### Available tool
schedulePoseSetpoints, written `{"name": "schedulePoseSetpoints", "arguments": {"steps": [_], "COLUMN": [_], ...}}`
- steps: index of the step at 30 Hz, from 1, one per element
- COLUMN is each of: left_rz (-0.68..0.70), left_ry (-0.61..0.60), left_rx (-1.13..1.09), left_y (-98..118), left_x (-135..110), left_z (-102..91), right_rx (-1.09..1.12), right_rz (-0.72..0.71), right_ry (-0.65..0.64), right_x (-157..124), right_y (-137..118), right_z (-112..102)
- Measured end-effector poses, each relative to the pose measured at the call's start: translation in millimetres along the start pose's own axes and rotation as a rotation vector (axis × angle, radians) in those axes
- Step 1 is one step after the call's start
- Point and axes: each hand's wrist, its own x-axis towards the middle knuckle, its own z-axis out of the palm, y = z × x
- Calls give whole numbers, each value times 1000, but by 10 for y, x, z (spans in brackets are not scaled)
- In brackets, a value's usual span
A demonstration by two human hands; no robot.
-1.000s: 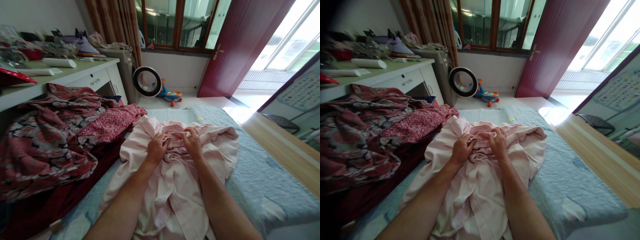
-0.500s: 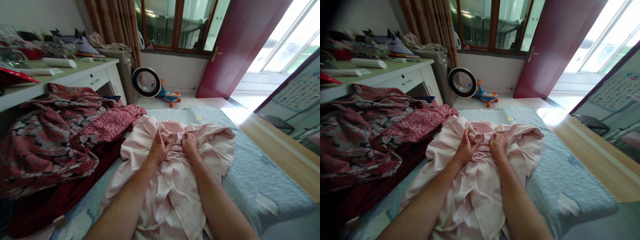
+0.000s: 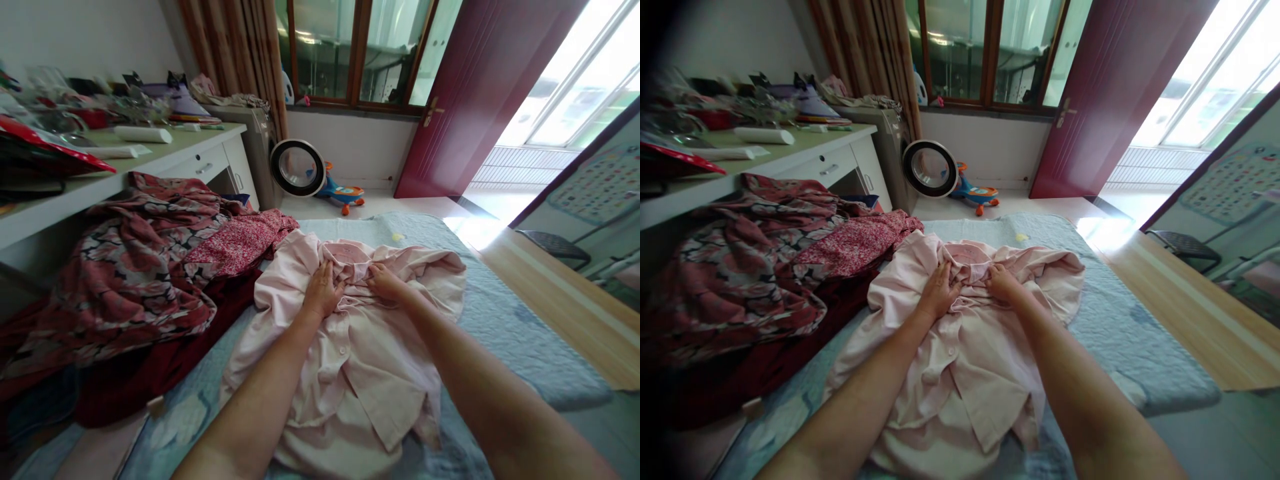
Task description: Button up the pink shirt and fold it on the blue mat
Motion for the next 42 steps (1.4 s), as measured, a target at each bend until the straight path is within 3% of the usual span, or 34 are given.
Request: {"name": "schedulePoseSetpoints", "arguments": {"steps": [5, 11, 16, 19, 21, 26, 28, 32, 36, 38, 42], "left_rz": [-22, -19, 28, 7, -21, -35, -22, -59, -140, -125, -4], "left_ry": [-21, 14, 139, 126, 87, -40, -67, -185, -342, -325, -169], "left_rx": [21, -1, 34, 99, 147, 215, 233, 245, 266, 284, 187], "left_y": [35, 43, 102, 156, 182, 226, 259, 375, 560, 690, 974], "left_x": [17, 13, -63, -96, -101, -77, -59, 1, 50, 41, -14], "left_z": [-18, -21, -81, -122, -142, -183, -211, -308, -493, -606, -750], "right_rx": [0, -76, -124, -113, -107, 54, 137, 297, 392, 441, 564], "right_rz": [-10, 115, 236, 243, 237, 172, 128, 68, 112, 137, 111], "right_ry": [17, 259, 179, 148, 195, 461, 509, 438, 410, 427, 418], "right_x": [-166, -147, -18, -4, -44, -381, -579, -905, -1069, -1132, -1281], "right_y": [214, 265, 337, 398, 409, 266, 177, 73, 80, 68, -66], "right_z": [-260, -371, -310, -368, -473, -782, -830, -740, -585, -553, -591]}}
